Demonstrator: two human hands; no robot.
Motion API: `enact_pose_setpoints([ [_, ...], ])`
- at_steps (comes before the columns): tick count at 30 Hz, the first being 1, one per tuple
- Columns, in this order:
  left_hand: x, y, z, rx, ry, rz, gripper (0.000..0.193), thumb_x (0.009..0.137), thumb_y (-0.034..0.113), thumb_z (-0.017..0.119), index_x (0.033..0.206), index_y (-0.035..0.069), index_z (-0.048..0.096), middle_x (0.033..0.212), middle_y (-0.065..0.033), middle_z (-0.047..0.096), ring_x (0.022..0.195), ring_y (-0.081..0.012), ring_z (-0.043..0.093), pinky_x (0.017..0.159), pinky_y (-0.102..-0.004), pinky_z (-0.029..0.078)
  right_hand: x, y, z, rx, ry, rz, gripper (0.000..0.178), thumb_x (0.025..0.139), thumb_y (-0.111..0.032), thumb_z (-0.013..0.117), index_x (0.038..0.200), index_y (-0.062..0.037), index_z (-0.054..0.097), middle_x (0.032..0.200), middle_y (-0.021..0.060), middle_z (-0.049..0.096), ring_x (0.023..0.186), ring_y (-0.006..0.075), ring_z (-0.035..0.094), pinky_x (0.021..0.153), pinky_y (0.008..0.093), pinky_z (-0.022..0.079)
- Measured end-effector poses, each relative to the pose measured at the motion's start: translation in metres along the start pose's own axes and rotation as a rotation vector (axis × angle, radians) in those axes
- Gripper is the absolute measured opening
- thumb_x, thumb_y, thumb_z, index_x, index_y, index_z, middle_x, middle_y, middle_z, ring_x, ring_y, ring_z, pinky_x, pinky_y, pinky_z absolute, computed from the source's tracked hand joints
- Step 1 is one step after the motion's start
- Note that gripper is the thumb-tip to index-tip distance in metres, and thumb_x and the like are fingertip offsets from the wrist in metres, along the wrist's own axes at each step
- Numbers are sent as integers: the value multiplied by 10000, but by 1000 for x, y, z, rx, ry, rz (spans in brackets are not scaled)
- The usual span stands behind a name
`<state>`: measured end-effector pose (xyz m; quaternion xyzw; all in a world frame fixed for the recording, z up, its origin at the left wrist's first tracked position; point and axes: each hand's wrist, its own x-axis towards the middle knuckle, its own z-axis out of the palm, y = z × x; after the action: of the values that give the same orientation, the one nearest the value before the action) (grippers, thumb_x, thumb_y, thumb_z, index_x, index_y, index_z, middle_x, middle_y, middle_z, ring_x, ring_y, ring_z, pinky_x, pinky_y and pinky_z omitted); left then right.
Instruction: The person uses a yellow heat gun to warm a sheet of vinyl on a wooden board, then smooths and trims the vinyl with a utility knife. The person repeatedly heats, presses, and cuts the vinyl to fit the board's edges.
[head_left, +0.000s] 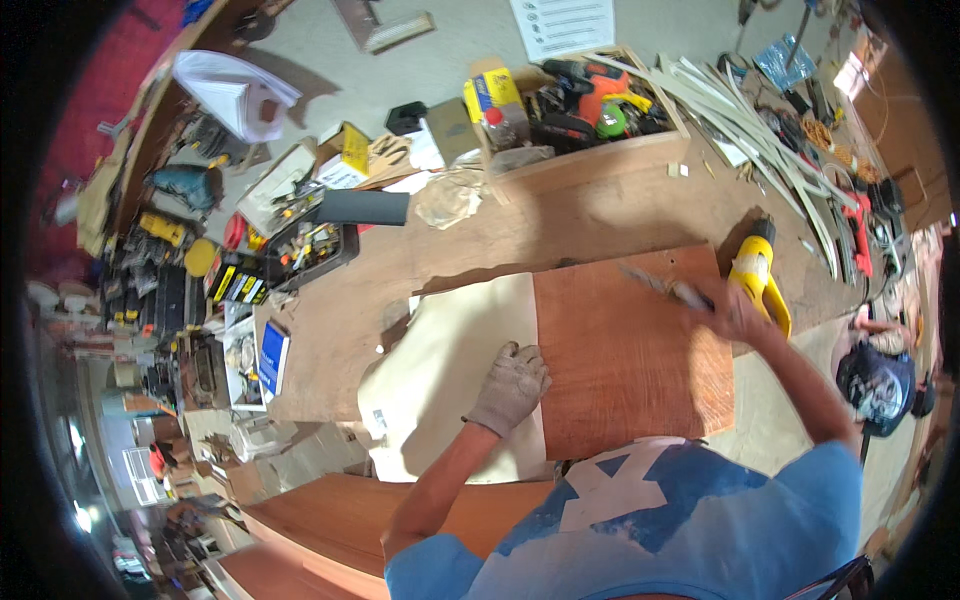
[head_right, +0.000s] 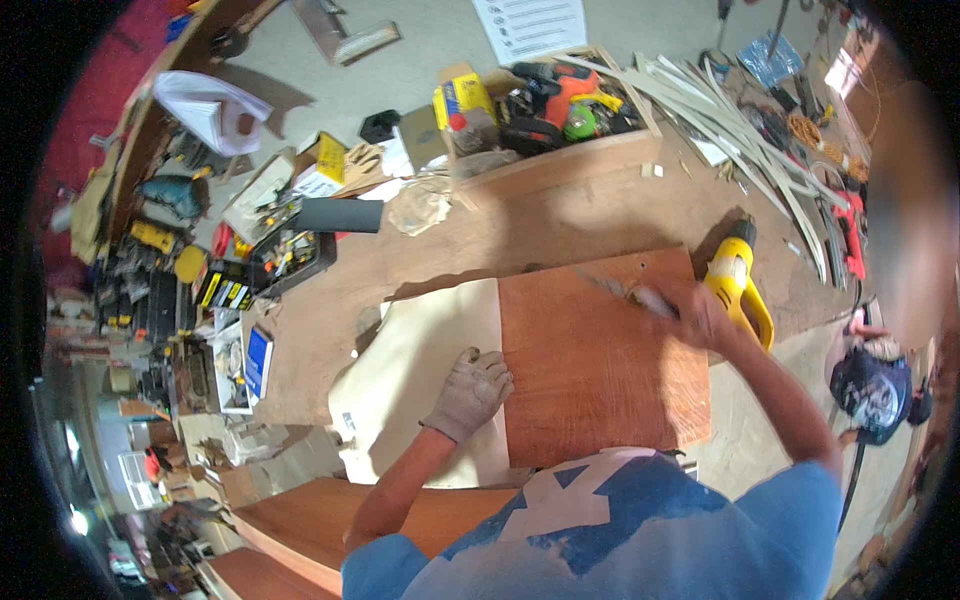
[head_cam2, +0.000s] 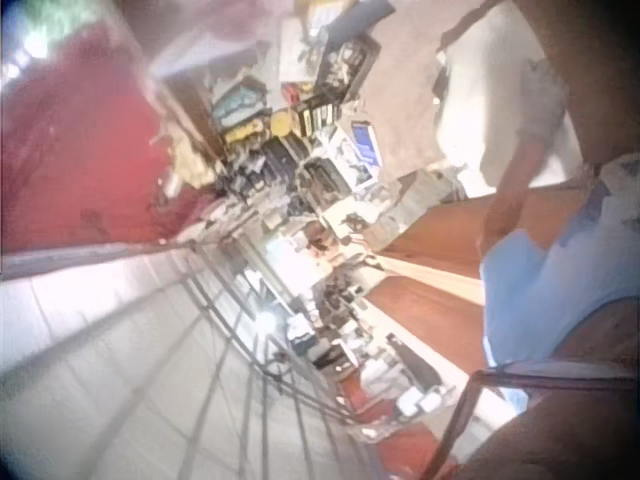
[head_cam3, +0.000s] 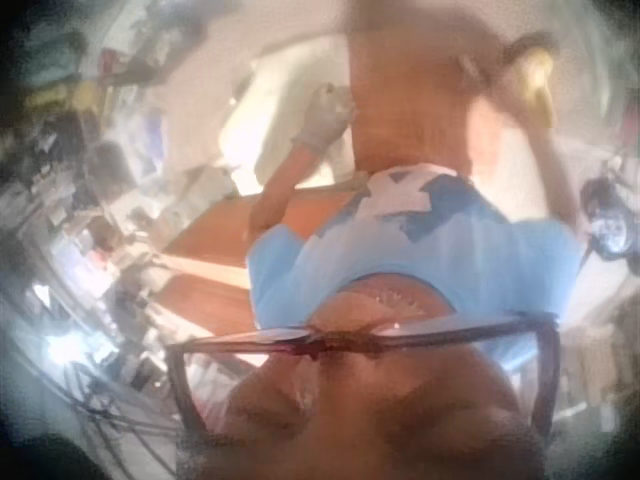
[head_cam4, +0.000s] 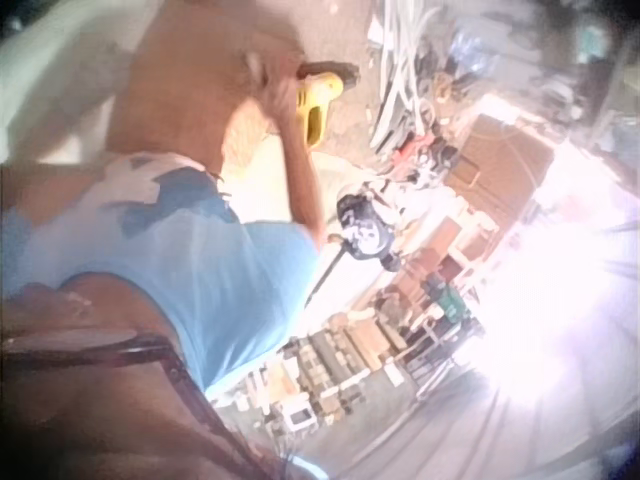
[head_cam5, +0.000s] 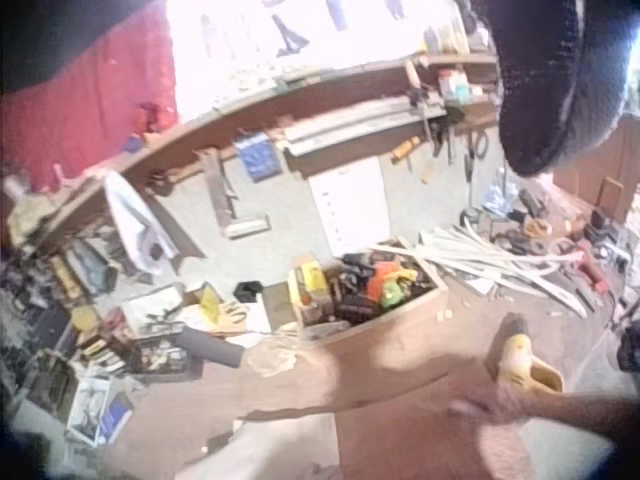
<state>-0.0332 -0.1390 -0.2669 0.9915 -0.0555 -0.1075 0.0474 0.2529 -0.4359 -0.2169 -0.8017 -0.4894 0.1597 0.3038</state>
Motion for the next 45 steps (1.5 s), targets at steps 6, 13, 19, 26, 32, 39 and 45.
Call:
enact_pose_setpoints([
  [6, -8, 21, -34, 361, 227, -74, 553, 894, 321, 609, 1422, 203, 490, 1551, -104, 316, 1464, -348, 259, 1165, -581, 199, -128, -24, 96, 353, 38, 465, 450, 781, -195, 753, 1173, -18, 620, 784, 123, 620, 634, 267, 591, 585, 358, 478],
  [13, 8, 4, -58, 185, 117, -231, 841, 805, 463, 687, 1513, 138, 370, 1617, -230, 144, 1476, -427, 196, 1158, -620, 183, -151, -108, 151, 523, 143, 309, 371, 876, -263, 714, 1096, 22, 624, 802, 160, 580, 755, 309, 579, 703, 393, 470],
  [19, 80, -77, -53, -52, 177, -366, 795, 871, 569, 601, 1444, 45, 427, 1403, -286, 475, 1320, -433, 443, 1094, -502, 359, -140, -143, 159, 565, -70, 416, 307, 903, -257, 687, 1014, 20, 616, 845, 167, 562, 792, 308, 568, 726, 392, 457],
  [26, 124, -102, -59, -46, -61, -243, 739, 904, 704, 420, 1099, 48, 700, 1158, -195, 672, 1134, -353, 610, 979, -447, 466, -121, -210, 245, 951, 197, 605, 333, 971, -272, 623, 1157, 3, 594, 1080, 82, 597, 970, 199, 552, 858, 339, 445],
  [32, 138, -141, -56, 11, -98, -195, 717, 924, 663, 422, 1020, 23, 731, 1084, -230, 691, 1069, -385, 649, 944, -467, 488, -109, -277, 294, 944, 364, 345, 442, 981, -252, 610, 1344, -14, 526, 1567, 201, 311, 1458, 293, 268, 1164, 388, 260],
  [39, 118, -141, -75, 119, -236, -114, 737, 923, 670, 428, 1017, 3, 728, 1081, -249, 682, 1053, -399, 646, 937, -467, 483, -104, -278, 291, 946, 371, 310, 496, 956, -277, 634, 1379, -51, 509, 1558, 214, 324, 1497, 372, 150, 1202, 435, 209],
  [45, 144, -174, -72, 1, -148, 206, 728, 923, 673, 435, 1071, 20, 720, 1142, -213, 678, 1117, -377, 620, 966, -449, 467, -97, -267, 258, 1028, 176, 259, 511, 969, -334, 609, 1375, -39, 509, 1370, 271, 530, 1364, 363, 439, 1025, 399, 437],
])
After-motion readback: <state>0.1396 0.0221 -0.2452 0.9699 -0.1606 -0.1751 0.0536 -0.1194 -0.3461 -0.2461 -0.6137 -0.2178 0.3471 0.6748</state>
